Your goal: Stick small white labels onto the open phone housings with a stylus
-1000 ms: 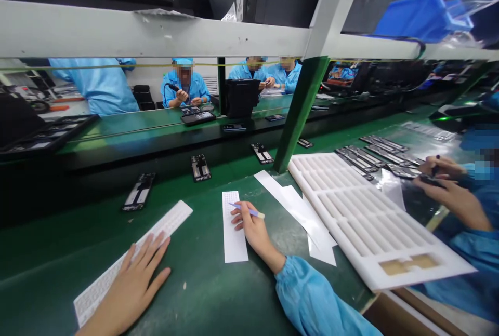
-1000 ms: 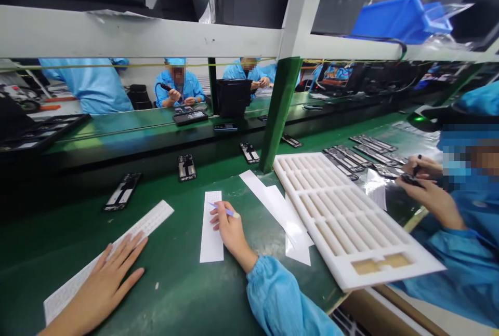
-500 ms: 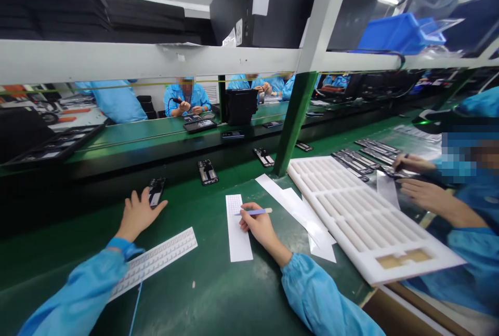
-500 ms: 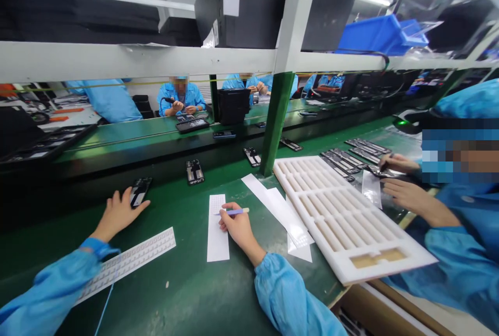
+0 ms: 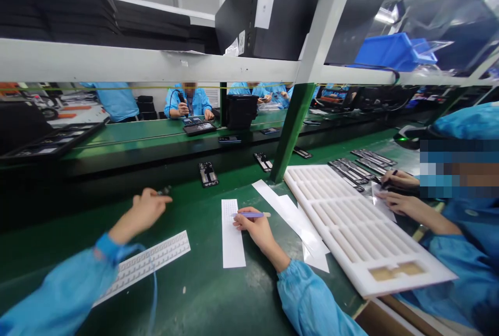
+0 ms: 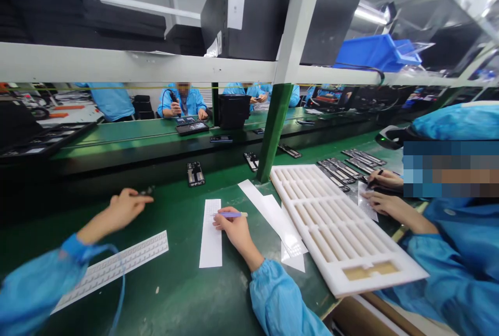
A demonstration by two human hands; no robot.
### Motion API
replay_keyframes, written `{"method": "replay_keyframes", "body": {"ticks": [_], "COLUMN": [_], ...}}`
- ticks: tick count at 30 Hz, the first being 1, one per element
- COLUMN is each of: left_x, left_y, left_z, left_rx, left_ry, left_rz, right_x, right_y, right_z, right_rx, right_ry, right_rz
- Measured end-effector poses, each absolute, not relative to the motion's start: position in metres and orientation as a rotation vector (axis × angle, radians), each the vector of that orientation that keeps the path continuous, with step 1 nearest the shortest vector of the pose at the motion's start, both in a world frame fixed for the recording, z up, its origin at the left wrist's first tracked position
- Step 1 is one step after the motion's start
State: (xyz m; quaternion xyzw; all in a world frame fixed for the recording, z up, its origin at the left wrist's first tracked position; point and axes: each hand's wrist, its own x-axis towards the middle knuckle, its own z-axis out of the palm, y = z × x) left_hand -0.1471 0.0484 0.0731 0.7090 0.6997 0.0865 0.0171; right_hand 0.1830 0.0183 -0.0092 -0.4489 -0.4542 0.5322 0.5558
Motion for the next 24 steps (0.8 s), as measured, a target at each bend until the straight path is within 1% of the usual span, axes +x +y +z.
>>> {"method": "replay_keyframes", "body": {"ticks": [2, 5, 8, 11, 15, 17, 20, 24], "left_x": [-0.124, -0.089, -0.062, -0.046, -0.026, -0.016, -0.007, -0.006], "left_y": [-0.011, -0.098, -0.143, -0.137, -0.09, -0.065, -0.038, -0.028], "left_z": [0.048, -0.005, -0.035, -0.024, 0.016, 0.025, 0.017, -0.007], "left_rx": [2.365, 2.56, 2.719, 2.723, 2.69, 2.702, 2.705, 2.704], "left_ry": [2.034, 1.938, 1.698, 1.675, 1.787, 1.678, 1.486, 1.428], "left_rz": [0.131, -0.047, -0.055, -0.016, 0.116, 0.233, 0.357, 0.45], "right_x": [0.182, 0.181, 0.181, 0.181, 0.181, 0.181, 0.182, 0.182], "right_y": [0.018, 0.018, 0.019, 0.02, 0.02, 0.02, 0.019, 0.019], "right_z": [-0.011, -0.016, -0.018, -0.018, -0.018, -0.019, -0.019, -0.019], "right_rx": [-1.093, -1.159, -1.195, -1.214, -1.235, -1.231, -1.228, -1.247], "right_ry": [-1.109, -1.143, -1.113, -1.12, -1.151, -1.164, -1.175, -1.187], "right_rz": [1.225, 1.171, 1.179, 1.184, 1.173, 1.171, 1.194, 1.21]}}
